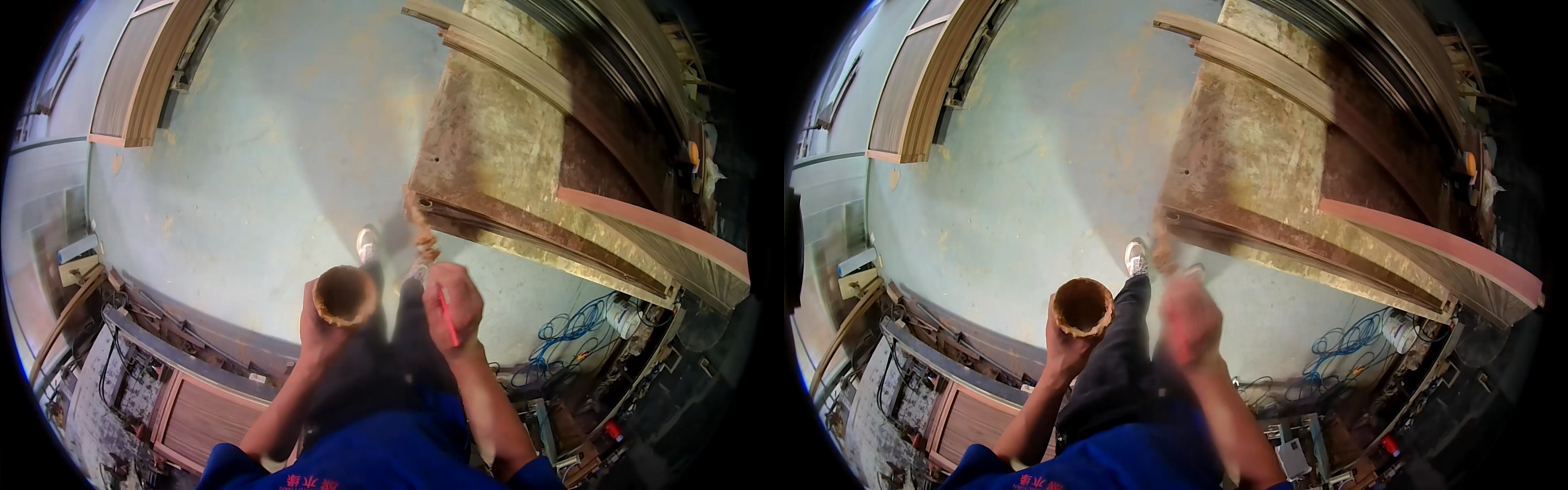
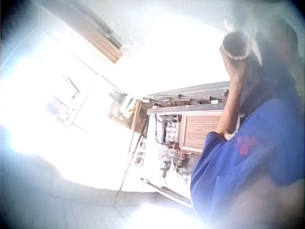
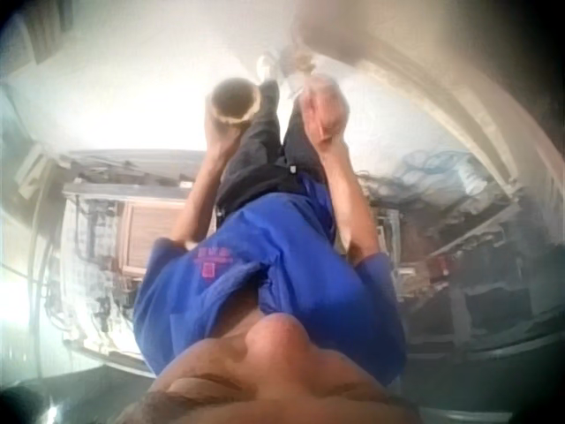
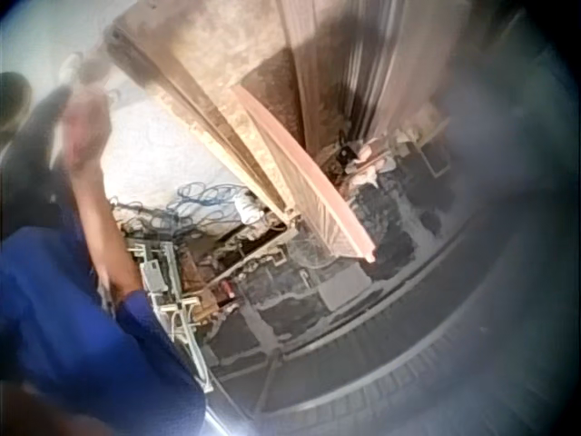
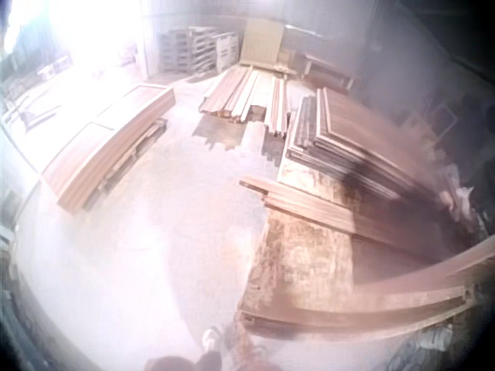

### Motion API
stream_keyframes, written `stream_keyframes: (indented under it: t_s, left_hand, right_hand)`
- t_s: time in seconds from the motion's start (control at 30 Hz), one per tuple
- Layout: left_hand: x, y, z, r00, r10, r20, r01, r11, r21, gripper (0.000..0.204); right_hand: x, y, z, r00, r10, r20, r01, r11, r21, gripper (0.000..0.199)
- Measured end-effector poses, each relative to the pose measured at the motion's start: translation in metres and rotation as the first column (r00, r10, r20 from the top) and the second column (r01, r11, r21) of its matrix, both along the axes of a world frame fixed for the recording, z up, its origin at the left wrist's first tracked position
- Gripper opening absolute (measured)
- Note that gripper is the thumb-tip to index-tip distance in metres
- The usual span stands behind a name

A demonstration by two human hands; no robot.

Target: The person assembles wooden panels by applying glue to the edges of wooden strips and joining them to a larger board. They use a hammer to tap the pieces into alignment and a brush to apply adhesive. The person handles multiple wooden components, including long strips and large flat boards, in a workshop environment.

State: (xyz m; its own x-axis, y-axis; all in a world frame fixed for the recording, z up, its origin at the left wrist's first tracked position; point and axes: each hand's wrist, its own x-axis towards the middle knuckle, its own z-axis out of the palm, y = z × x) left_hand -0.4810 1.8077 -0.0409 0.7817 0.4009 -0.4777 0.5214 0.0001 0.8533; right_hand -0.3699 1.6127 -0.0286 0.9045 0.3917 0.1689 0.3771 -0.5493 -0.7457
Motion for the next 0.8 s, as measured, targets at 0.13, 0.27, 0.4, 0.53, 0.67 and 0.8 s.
stream_keyframes:
  t_s: [0.13, 0.27, 0.4, 0.53, 0.67, 0.8]
  left_hand:
    - [0.006, -0.001, 0.003, 0.999, 0.014, -0.036, -0.015, 1.0, -0.025, 0.061]
    - [0.007, 0.0, 0.002, 0.998, 0.012, -0.055, -0.012, 1.0, 0.006, 0.061]
    - [0.009, -0.003, 0.005, 0.998, 0.031, -0.048, -0.03, 0.999, 0.019, 0.062]
    - [0.012, -0.013, 0.006, 0.999, -0.02, -0.041, 0.023, 0.998, 0.055, 0.064]
    - [0.009, -0.038, -0.002, 0.965, -0.231, 0.122, 0.18, 0.927, 0.329, 0.072]
    - [0.039, -0.114, 0.016, 0.909, -0.363, 0.204, 0.266, 0.884, 0.384, 0.061]
  right_hand:
    - [0.015, 0.005, -0.011, 0.999, -0.004, -0.038, 0.004, 1.0, -0.005, 0.016]
    - [0.013, 0.012, 0.004, 0.995, -0.093, 0.035, 0.092, 0.996, 0.013, 0.013]
    - [0.016, 0.005, -0.007, 0.992, -0.074, -0.106, 0.078, 0.996, 0.035, 0.012]
    - [0.005, -0.019, 0.027, 0.931, -0.246, -0.268, 0.302, 0.933, 0.193, 0.009]
    - [-0.002, -0.096, 0.099, 0.925, -0.054, -0.375, 0.177, 0.937, 0.301, 0.008]
    - [-0.008, -0.169, 0.167, 0.913, 0.014, -0.407, 0.083, 0.972, 0.22, 0.003]
